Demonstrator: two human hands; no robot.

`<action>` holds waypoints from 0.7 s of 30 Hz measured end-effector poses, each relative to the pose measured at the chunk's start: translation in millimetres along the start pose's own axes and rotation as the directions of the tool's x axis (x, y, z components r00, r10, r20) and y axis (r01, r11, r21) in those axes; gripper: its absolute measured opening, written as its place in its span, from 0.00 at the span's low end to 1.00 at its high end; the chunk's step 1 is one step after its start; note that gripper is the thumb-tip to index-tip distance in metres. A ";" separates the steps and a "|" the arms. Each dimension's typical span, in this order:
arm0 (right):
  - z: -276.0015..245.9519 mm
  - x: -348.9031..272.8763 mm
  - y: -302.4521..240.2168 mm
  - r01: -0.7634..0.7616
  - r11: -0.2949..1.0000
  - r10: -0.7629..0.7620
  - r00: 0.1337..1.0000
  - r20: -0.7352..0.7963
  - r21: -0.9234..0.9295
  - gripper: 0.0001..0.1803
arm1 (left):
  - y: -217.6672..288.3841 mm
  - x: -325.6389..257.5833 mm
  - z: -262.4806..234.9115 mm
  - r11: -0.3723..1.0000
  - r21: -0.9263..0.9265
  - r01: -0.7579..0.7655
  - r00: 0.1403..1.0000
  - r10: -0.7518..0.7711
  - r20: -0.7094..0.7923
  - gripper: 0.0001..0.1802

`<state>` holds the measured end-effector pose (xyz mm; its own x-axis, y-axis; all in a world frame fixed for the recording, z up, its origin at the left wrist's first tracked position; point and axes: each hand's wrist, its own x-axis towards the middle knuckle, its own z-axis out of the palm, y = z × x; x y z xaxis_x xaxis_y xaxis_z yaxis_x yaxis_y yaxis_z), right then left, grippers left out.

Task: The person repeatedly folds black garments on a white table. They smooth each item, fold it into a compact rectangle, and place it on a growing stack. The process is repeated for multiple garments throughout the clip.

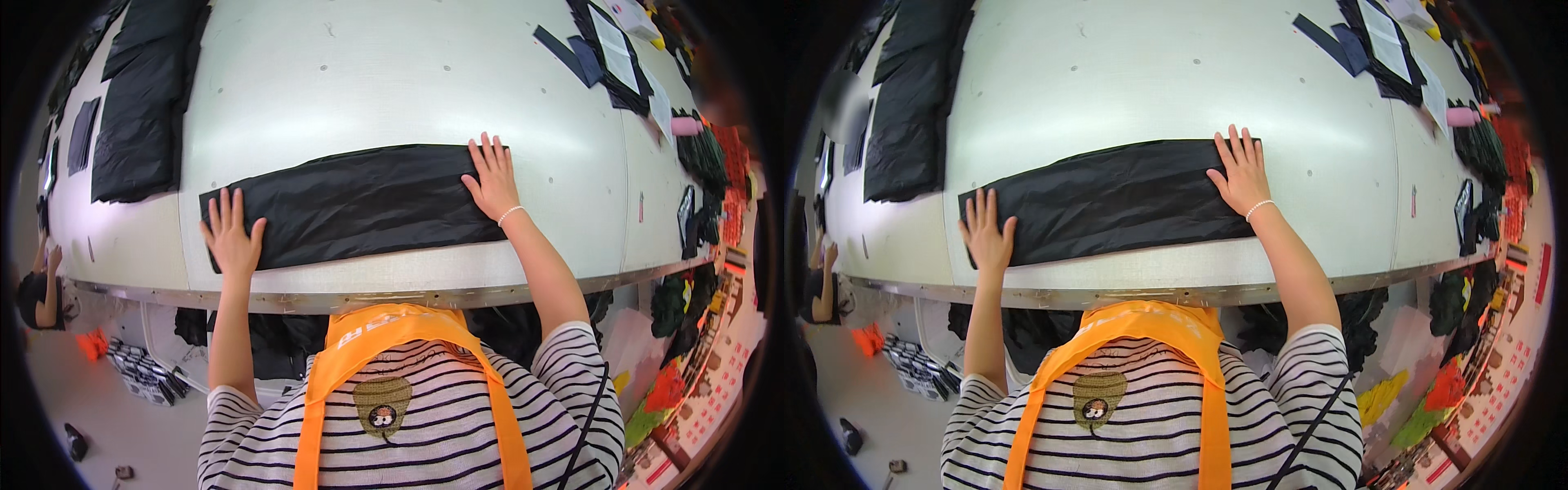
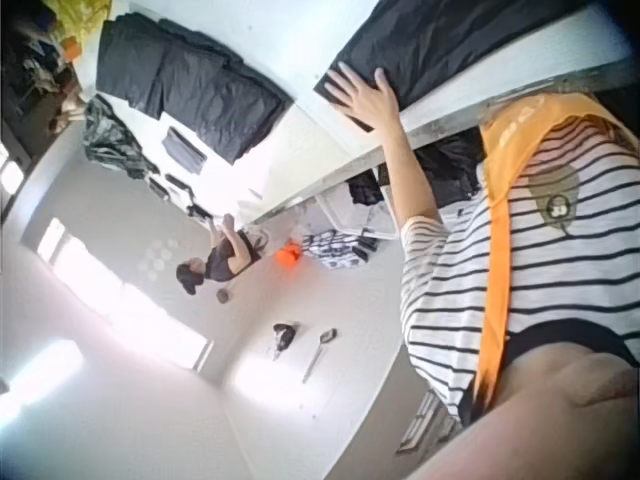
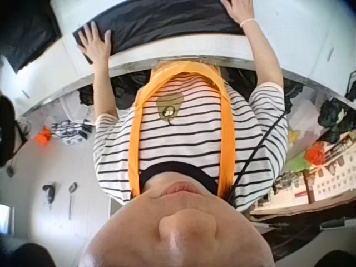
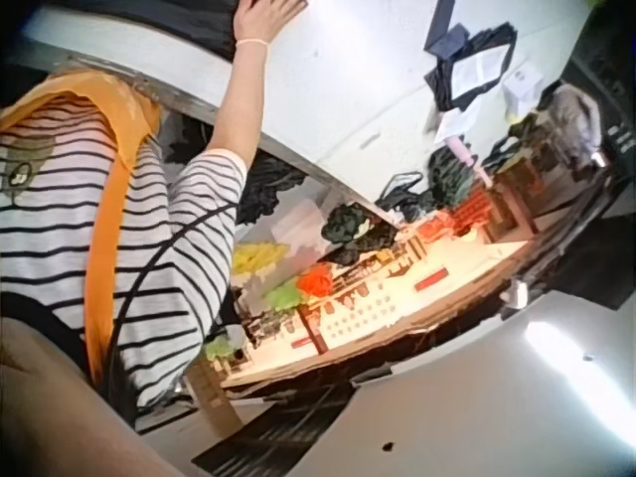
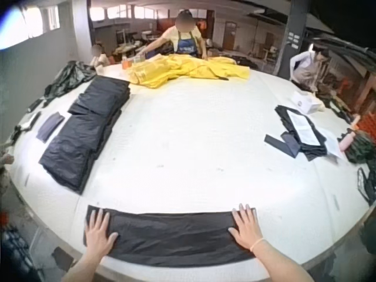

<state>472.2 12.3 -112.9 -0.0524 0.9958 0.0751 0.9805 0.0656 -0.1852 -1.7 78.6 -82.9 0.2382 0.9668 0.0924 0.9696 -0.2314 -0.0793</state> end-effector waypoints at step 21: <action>-74.3 -27.3 -12.1 -0.619 0.473 0.010 0.715 0.699 0.627 0.14 | 185.9 11.1 46.0 0.827 -0.524 -0.201 0.973 0.232 -0.006 0.27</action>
<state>475.8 -20.4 -39.9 -0.1601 0.7578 -0.6326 0.3780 -0.5450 -0.7484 178.6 51.3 -142.2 0.4575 0.8858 0.0776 0.7834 -0.4428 0.4361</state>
